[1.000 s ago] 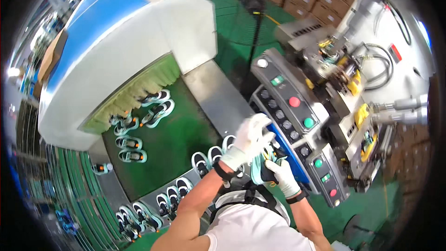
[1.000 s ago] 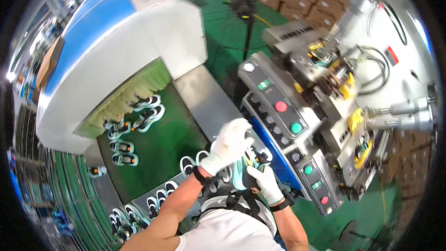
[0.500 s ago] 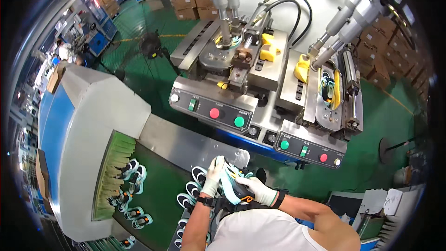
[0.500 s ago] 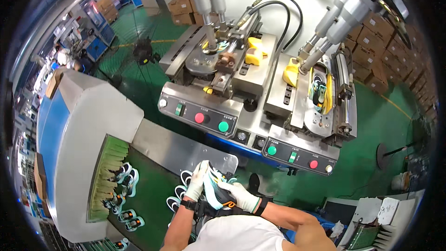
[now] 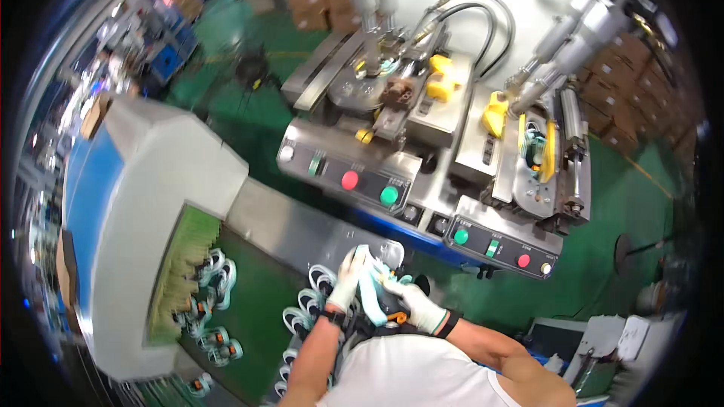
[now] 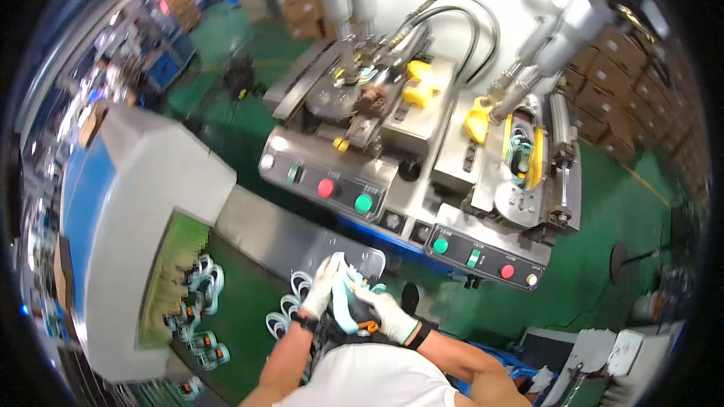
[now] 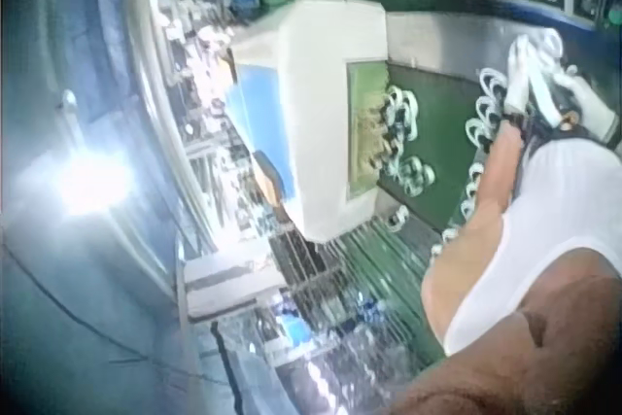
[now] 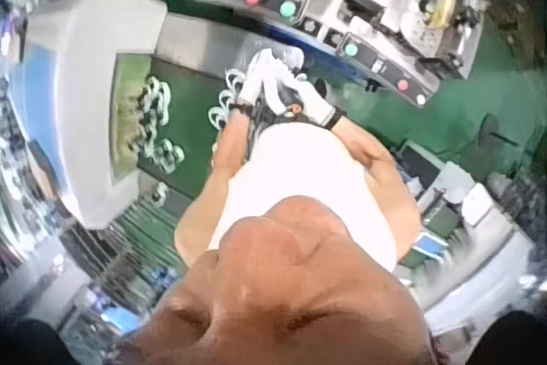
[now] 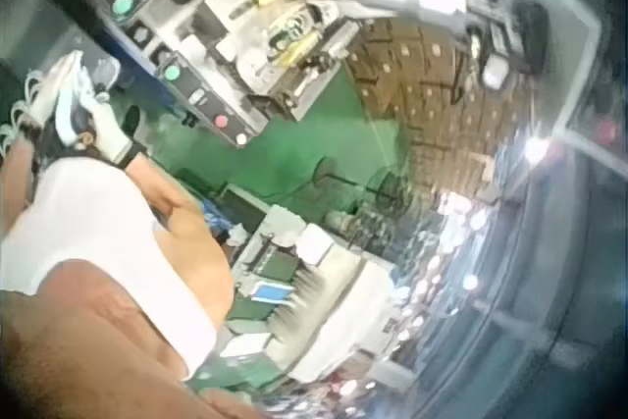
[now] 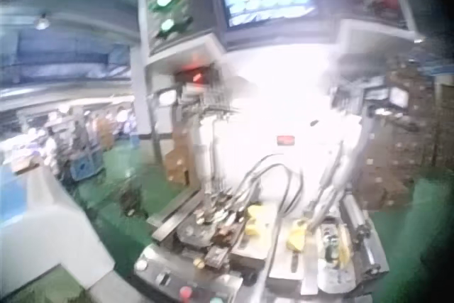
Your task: The person picks up shoes from a conveyor belt, places them into a machine, and presses buttons. They then remove the shoes from the machine, wipe the soles, and push them through a set of hanging strips.
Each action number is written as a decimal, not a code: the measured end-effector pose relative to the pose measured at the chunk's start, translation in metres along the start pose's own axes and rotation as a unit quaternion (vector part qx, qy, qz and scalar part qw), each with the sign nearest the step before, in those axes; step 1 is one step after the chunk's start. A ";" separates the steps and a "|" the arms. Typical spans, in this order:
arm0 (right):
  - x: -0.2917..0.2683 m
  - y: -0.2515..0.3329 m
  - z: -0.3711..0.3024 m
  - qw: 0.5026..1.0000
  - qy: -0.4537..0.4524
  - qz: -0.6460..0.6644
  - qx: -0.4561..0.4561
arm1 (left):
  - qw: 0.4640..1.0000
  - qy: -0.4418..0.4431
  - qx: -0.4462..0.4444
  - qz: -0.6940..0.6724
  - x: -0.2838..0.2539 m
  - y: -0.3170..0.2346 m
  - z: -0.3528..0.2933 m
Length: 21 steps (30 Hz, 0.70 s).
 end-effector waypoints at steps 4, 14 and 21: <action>-0.003 0.014 -0.016 0.998 0.025 -0.024 0.057 | 0.998 -0.011 0.005 0.059 0.018 -0.031 -0.004; 0.030 0.016 -0.026 1.000 -0.001 -0.014 0.019 | 0.999 0.002 -0.034 0.016 0.002 -0.008 -0.009; -0.010 -0.014 0.008 0.999 -0.016 0.021 0.038 | 0.993 0.033 0.064 0.093 -0.002 -0.004 -0.004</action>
Point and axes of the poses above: each hand's wrist, its own z-axis towards the middle knuckle, its own x-axis out of the palm, y = z × x, the point moved 3 cm from there along z, towards the middle knuckle, and after that the axes turned 2 degrees about -z, right-handed, at the moved point
